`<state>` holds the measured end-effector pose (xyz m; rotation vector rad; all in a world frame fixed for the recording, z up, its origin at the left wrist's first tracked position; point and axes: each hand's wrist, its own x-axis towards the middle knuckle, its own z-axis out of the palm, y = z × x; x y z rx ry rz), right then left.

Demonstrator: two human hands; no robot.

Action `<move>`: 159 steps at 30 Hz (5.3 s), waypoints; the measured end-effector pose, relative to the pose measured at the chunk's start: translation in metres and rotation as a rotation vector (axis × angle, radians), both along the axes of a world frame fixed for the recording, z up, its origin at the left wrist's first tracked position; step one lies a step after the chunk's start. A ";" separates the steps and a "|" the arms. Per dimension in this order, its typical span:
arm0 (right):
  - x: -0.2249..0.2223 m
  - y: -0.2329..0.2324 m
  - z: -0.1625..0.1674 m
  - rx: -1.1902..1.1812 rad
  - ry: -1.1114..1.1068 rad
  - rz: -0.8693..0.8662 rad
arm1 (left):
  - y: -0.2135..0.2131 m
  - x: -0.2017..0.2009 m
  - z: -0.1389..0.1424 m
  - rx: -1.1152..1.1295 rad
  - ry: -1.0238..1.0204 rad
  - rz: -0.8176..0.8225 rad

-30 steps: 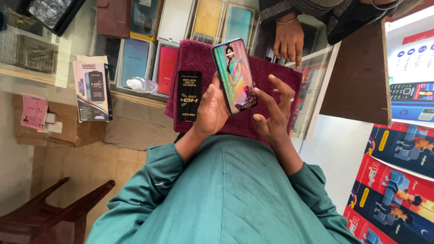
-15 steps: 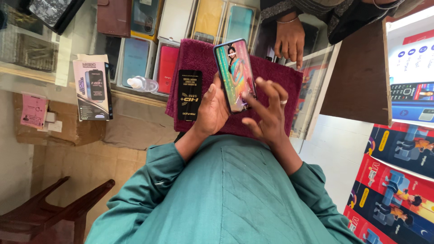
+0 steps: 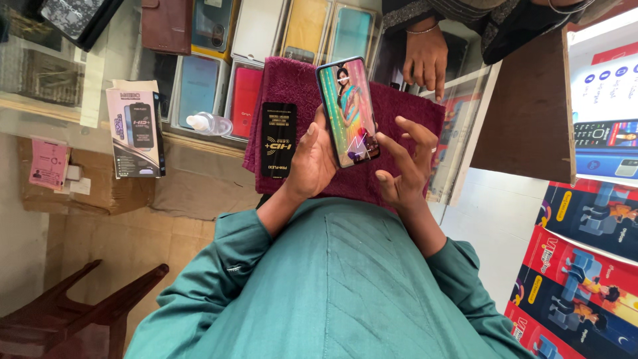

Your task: The person secures a smartphone with a rubber band, then tests the screen by dialing a number and swiping. They remove the rubber band, inspect the phone edges, and handle a screen protector package, peeling off a protective film and placing the protector on the workbench.

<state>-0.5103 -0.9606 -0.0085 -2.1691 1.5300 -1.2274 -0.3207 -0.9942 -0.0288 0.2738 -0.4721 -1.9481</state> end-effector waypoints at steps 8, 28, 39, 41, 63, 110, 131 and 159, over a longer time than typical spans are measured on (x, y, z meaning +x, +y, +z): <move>0.006 0.002 0.004 0.017 0.137 0.071 | 0.001 0.002 -0.002 0.017 -0.012 -0.029; 0.010 0.013 0.010 -0.071 0.094 -0.011 | 0.002 0.001 -0.002 0.017 -0.033 -0.021; 0.015 0.017 0.002 0.068 -0.074 0.015 | 0.009 0.002 -0.002 -0.003 -0.026 -0.074; 0.015 0.013 -0.001 0.247 -0.360 -0.022 | 0.011 0.004 0.001 -0.011 -0.048 -0.099; 0.019 0.034 0.055 0.847 -1.039 0.050 | 0.025 0.030 0.093 -0.168 -0.191 -0.458; 0.096 0.193 0.122 0.786 -0.589 -0.430 | 0.122 0.082 0.115 -0.617 -0.820 -0.683; 0.025 0.031 0.094 0.889 -0.485 -0.262 | 0.003 0.041 0.096 -0.557 -0.877 -0.469; -0.115 -0.023 0.073 1.047 -0.516 -0.019 | 0.004 -0.086 0.090 -0.295 -1.014 -0.350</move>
